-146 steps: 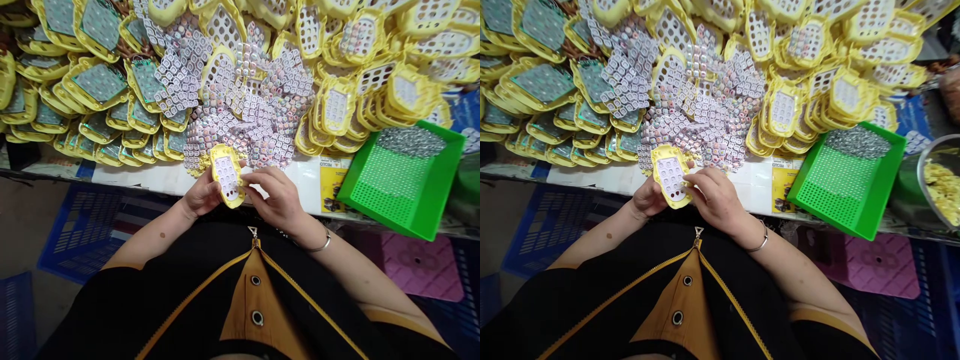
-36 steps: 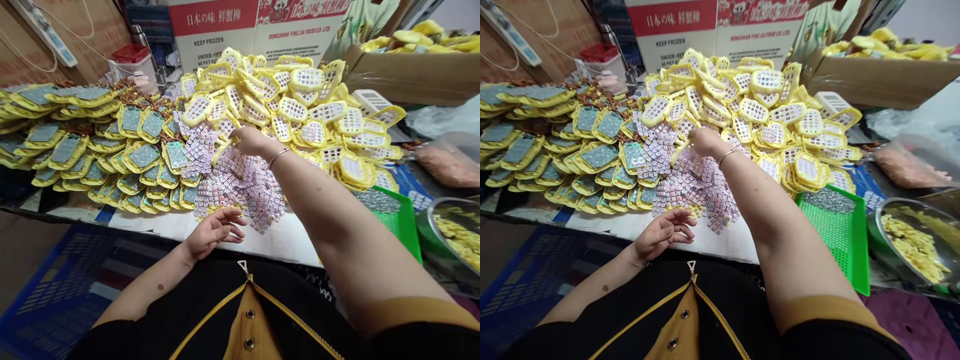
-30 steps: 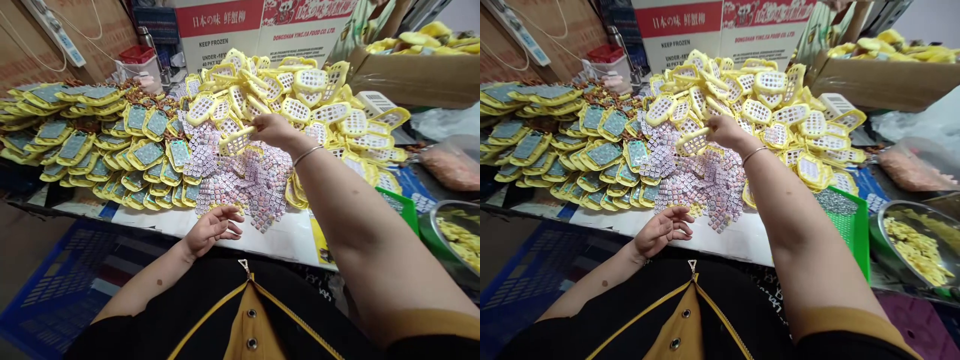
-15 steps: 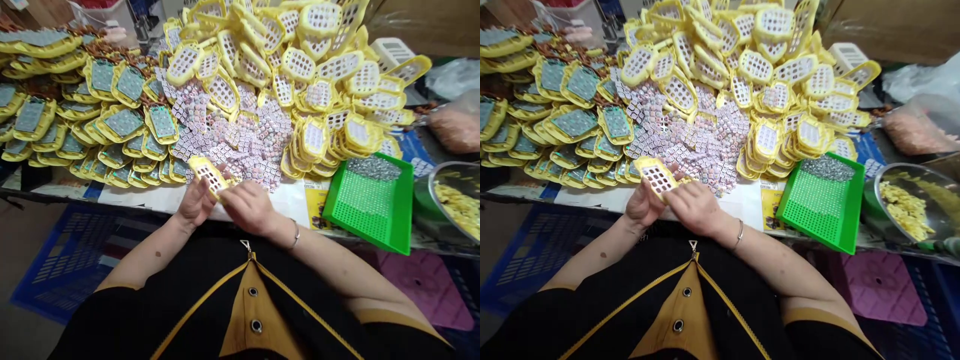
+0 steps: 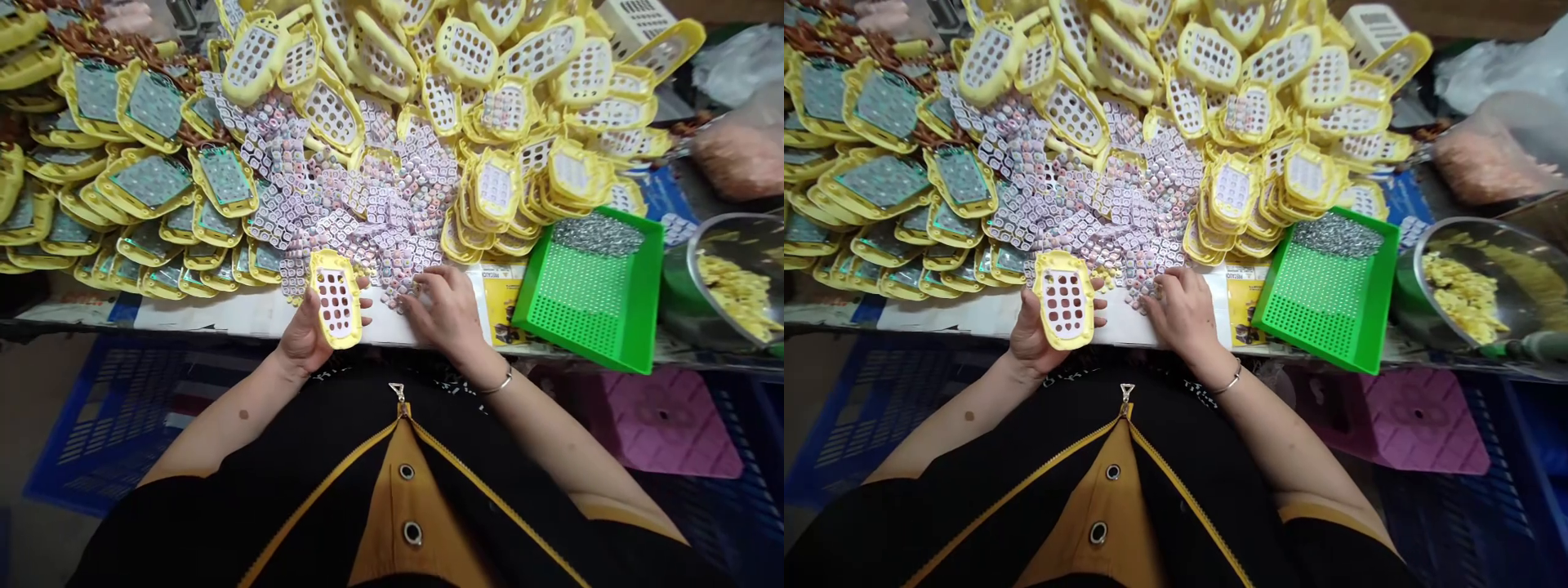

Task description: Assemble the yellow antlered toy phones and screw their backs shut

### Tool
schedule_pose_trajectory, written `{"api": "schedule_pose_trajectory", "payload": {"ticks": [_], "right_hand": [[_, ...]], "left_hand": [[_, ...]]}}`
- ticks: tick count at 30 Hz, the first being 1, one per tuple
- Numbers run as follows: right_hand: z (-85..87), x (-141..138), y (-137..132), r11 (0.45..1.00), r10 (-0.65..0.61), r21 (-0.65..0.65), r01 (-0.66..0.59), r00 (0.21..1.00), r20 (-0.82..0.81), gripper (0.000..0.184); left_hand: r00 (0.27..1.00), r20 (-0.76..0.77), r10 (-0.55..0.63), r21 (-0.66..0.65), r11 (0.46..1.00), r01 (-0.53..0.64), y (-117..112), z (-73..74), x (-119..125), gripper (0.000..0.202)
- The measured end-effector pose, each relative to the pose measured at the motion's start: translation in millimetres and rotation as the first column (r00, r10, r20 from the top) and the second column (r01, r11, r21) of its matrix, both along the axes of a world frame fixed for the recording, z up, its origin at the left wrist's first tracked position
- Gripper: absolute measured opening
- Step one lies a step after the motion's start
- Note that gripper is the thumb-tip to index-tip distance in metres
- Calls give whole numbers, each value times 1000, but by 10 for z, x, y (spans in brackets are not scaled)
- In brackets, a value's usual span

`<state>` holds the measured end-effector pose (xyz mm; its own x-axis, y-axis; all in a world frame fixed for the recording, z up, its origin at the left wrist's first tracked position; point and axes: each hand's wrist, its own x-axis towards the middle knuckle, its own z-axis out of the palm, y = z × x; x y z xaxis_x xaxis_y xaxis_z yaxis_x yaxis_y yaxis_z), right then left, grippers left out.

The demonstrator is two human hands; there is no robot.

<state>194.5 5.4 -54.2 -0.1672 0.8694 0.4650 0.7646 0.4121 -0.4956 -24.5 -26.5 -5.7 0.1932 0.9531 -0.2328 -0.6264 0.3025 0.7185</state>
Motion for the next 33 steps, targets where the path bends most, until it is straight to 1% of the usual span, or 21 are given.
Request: {"api": "schedule_pose_trajectory", "payload": {"ticks": [2,3,4,5,7,8,10,11,13,14,15,16,17,18,19,20,21,23,25,29,33], "right_hand": [[10,-26,-20,999,-6,-49,0,992,-126,12],[24,-31,-27,995,-17,-102,-5,977,-211,10],[39,-30,-30,985,-38,-174,-18,950,-310,11],[52,-26,-27,966,-71,-255,-43,905,-420,15],[73,-14,-9,905,-165,-401,-138,757,-632,26],[80,-8,4,871,-213,-448,-201,668,-713,31],[97,-2,26,814,-288,-488,-314,511,-810,35],[111,-3,29,792,-314,-496,-356,459,-831,36],[153,-18,10,768,-331,-494,-407,408,-851,35],[184,-32,-15,772,-320,-484,-412,406,-856,33],[220,-51,-49,791,-292,-466,-396,425,-857,30],[261,-73,-93,826,-244,-437,-356,474,-846,25],[305,-98,-141,871,-172,-387,-302,551,-816,19],[349,-124,-191,916,-76,-310,-254,649,-757,12],[391,-150,-238,949,39,-209,-235,746,-665,9],[426,-175,-280,962,160,-99,-254,821,-547,13],[454,-199,-313,953,272,-3,-302,864,-423,19],[487,-239,-351,903,430,125,-412,877,-215,27],[497,-264,-360,866,488,173,-469,869,-87,29],[522,-268,-339,816,565,161,-556,825,-14,30],[565,-251,-308,775,589,219,-592,803,90,20]], "left_hand": [[1000,-7,-21,-4,1000,21,2,-20,10,98],[1000,-6,-24,-12,1000,24,2,-31,8,98],[1000,-3,-22,-21,1000,22,0,-41,4,98],[1000,1,-20,-30,999,20,-2,-53,0,98],[999,9,-33,-43,999,33,-11,-76,-2,100],[999,12,-50,-52,997,51,-17,-88,0,100],[995,17,-97,-76,992,98,-34,-111,8,99],[993,20,-119,-88,989,120,-44,-120,13,99],[988,27,-153,-103,983,154,-65,-131,24,98],[986,31,-164,-106,980,166,-75,-131,29,96],[984,37,-175,-105,978,178,-84,-128,35,94],[982,45,-185,-100,977,189,-94,-124,42,92],[980,56,-192,-92,976,196,-103,-118,49,90],[979,67,-191,-80,977,196,-112,-112,57,88],[980,71,-185,-69,979,190,-122,-108,65,88],[982,68,-175,-59,982,180,-133,-105,73,89],[984,59,-166,-52,984,169,-144,-105,79,90],[986,28,-164,-52,985,166,-165,-106,86,94],[982,6,-187,-58,981,187,-180,-106,84,100],[978,5,-207,-37,978,207,-186,-94,65,112],[978,-1,-207,-17,978,207,-182,-86,46,111]]}}
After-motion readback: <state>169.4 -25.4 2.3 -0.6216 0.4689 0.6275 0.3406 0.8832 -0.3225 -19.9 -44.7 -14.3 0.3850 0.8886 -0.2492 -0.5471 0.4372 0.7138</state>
